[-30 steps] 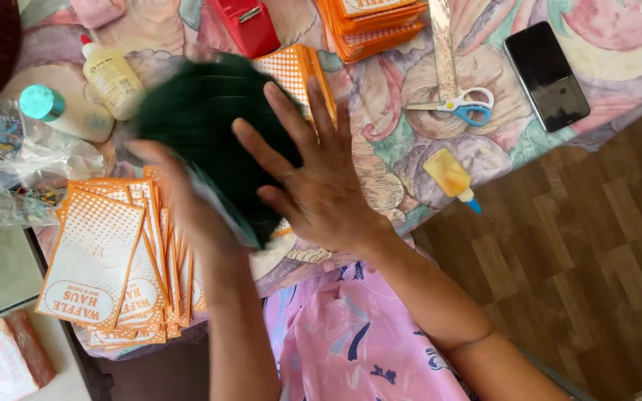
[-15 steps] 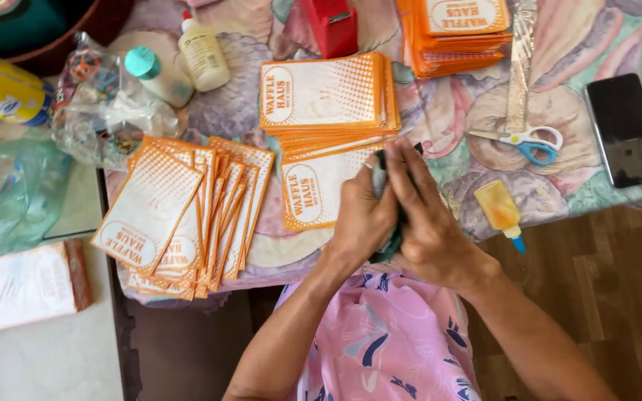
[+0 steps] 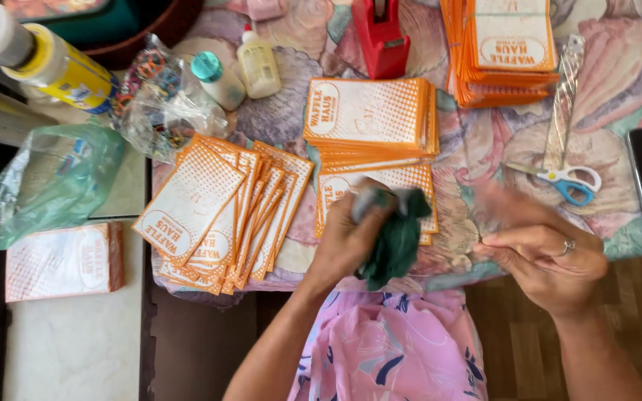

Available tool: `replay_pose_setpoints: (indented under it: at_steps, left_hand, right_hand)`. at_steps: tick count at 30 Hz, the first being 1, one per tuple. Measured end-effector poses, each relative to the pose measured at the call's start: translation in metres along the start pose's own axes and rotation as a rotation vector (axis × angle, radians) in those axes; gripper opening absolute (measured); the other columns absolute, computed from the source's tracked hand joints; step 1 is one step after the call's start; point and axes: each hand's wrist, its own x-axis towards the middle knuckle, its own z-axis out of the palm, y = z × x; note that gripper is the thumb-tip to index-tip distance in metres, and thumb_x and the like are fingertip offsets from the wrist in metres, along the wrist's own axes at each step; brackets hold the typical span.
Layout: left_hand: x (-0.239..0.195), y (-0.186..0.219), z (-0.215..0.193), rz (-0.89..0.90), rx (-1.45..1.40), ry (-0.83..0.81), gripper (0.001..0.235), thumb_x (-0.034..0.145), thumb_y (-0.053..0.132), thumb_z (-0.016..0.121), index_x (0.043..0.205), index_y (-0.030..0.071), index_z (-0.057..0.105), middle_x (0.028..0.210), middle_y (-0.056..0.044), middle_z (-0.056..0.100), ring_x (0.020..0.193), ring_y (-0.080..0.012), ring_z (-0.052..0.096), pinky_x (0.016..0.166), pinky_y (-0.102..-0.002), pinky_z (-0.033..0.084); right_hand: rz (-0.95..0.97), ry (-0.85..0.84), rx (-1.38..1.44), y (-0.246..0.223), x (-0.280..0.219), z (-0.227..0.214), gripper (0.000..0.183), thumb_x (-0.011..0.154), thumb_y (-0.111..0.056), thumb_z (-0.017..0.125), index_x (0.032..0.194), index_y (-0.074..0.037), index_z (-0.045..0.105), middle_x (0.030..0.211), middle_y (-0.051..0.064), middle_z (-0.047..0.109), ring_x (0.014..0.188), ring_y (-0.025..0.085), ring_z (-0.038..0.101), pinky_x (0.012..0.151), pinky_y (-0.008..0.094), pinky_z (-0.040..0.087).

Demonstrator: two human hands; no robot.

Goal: Applying glue to the flaps of paper bags and stacking them in an organized pile.

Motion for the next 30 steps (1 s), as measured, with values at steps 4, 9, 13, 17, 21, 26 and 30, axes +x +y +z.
replay_pose_setpoints:
  at_steps: [4,9,13,17,21,26,30]
  left_hand:
    - [-0.007,0.022,0.040,-0.085,-0.290,-0.036,0.078,0.094,0.075,0.043,0.149,0.020,0.032,0.150,-0.012,0.043,0.134,-0.0188,0.044,0.115,-0.035,0.040]
    - [-0.002,0.021,0.036,-0.113,-0.036,0.495,0.009,0.100,0.017,0.052,0.095,0.011,0.055,0.081,-0.001,0.061,0.078,-0.0134,0.056,0.073,-0.033,0.048]
    - [-0.012,0.014,0.009,-0.064,0.047,0.444,0.017,0.103,0.020,0.052,0.088,0.012,0.052,0.078,0.000,0.055,0.075,-0.0131,0.051,0.070,-0.034,0.045]
    - [-0.025,-0.001,-0.022,-0.006,0.166,0.108,0.023,0.103,0.028,0.043,0.093,0.012,0.055,0.080,0.000,0.054,0.074,-0.0159,0.054,0.071,-0.035,0.044]
    - [-0.022,-0.014,-0.032,-0.200,-0.092,0.271,0.037,0.102,0.049,0.051,0.107,0.014,0.063,0.093,0.004,0.056,0.091,-0.0087,0.050,0.079,-0.027,0.044]
    - [-0.011,0.045,-0.021,-0.160,0.156,0.328,0.054,0.098,0.026,0.051,0.146,0.002,0.045,0.123,-0.040,0.063,0.121,-0.0580,0.058,0.102,-0.063,0.046]
    - [0.001,0.007,-0.020,-0.086,0.256,0.425,0.028,0.102,0.016,0.057,0.129,0.015,0.055,0.103,-0.023,0.075,0.104,-0.0495,0.070,0.086,-0.056,0.058]
  right_hand:
    - [-0.182,-0.298,-0.403,0.006,0.008,0.066,0.074,0.105,-0.049,0.052,0.166,-0.018,0.025,0.173,0.026,-0.011,0.161,0.051,-0.012,0.132,0.072,-0.001]
    - [-0.211,-0.317,-0.256,-0.011,0.001,0.114,0.089,0.094,-0.001,0.062,0.165,0.003,0.009,0.175,0.009,0.001,0.161,0.052,-0.007,0.133,0.073,0.001]
    - [-0.325,-0.436,-0.143,-0.014,0.007,0.118,0.079,0.095,-0.004,0.060,0.158,0.015,0.017,0.173,0.017,-0.002,0.158,0.059,-0.007,0.135,0.069,0.013]
    - [-0.217,-0.613,0.176,-0.026,0.029,0.108,0.030,0.091,-0.005,0.068,0.109,0.005,0.046,0.167,0.009,0.022,0.160,0.049,-0.004,0.132,0.060,0.011]
    - [0.005,-0.336,0.238,-0.024,0.026,0.121,0.026,0.094,-0.001,0.065,0.119,-0.002,0.070,0.173,0.022,0.013,0.162,0.034,0.022,0.134,0.043,0.016]
    - [-0.218,-0.179,-0.222,-0.017,0.034,0.158,0.054,0.092,-0.001,0.065,0.143,0.011,0.051,0.167,0.036,0.009,0.144,0.055,0.031,0.119,0.057,0.033]
    - [-0.338,-0.150,-0.310,-0.003,0.016,0.167,0.029,0.090,0.004,0.065,0.114,0.018,0.067,0.156,0.033,0.041,0.125,0.043,0.063,0.096,0.045,0.059]
